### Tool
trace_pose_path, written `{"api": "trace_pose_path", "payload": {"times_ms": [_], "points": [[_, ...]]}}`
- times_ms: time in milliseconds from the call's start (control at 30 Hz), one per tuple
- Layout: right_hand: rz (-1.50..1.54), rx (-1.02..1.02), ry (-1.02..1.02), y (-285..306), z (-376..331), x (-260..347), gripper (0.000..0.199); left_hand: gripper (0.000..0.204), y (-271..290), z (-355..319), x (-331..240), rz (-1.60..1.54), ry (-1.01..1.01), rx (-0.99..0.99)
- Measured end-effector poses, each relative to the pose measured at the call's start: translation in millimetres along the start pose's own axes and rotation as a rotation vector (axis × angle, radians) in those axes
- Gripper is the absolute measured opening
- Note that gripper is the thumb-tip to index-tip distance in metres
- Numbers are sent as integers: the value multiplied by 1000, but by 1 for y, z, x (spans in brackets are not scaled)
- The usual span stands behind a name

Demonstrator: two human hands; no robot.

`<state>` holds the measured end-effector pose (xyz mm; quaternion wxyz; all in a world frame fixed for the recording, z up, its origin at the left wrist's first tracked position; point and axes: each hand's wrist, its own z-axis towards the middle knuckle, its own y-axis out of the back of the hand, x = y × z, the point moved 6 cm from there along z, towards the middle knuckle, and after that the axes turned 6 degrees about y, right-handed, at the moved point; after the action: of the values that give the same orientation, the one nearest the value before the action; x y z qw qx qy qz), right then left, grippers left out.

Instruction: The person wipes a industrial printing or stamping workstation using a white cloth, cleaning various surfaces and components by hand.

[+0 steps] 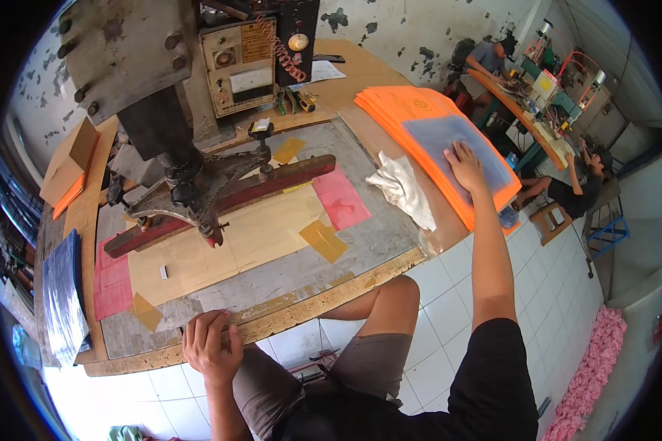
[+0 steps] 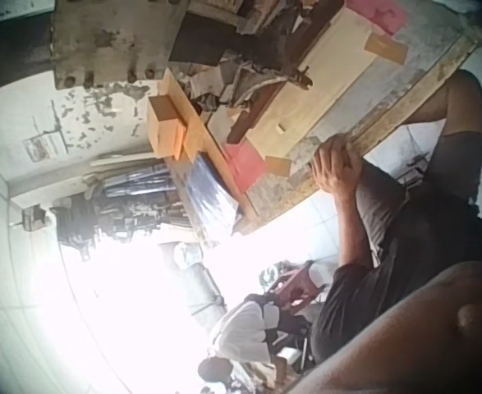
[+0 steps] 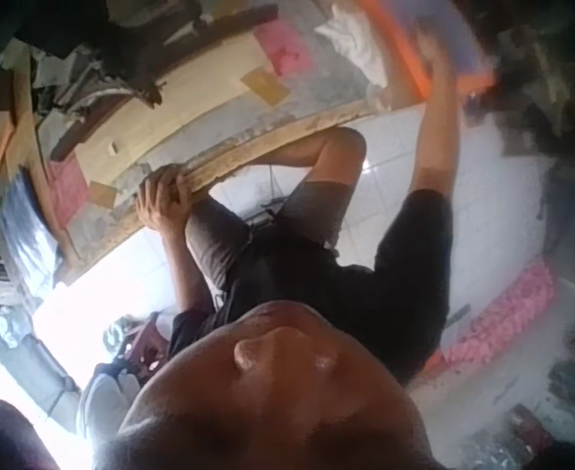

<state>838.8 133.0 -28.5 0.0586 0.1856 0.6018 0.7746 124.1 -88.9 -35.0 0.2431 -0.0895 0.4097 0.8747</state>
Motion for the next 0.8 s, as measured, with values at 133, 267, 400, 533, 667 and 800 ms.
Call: {"api": "trace_pose_path", "payload": {"times_ms": [133, 267, 400, 533, 667, 800], "points": [[21, -143, 28, 3, -7, 3, 78, 21, 1, 1, -2, 8, -9, 8], [155, -415, 252, 26, -13, -2, 47, 20, -4, 1, -1, -12, -11, 0], [306, -412, 356, 33, -25, 26, 44, 20, -1, -2, 0, 30, -16, -6], [250, -304, 231, 50, -39, 48, 54, 20, -1, -2, 0, 8, -19, 0], [72, -225, 239, 50, -50, 60, 66, 18, -2, -2, 0, 12, -16, -13], [26, -174, 258, 55, -52, 60, 64, 19, -2, -2, 1, 15, -14, -17]]}}
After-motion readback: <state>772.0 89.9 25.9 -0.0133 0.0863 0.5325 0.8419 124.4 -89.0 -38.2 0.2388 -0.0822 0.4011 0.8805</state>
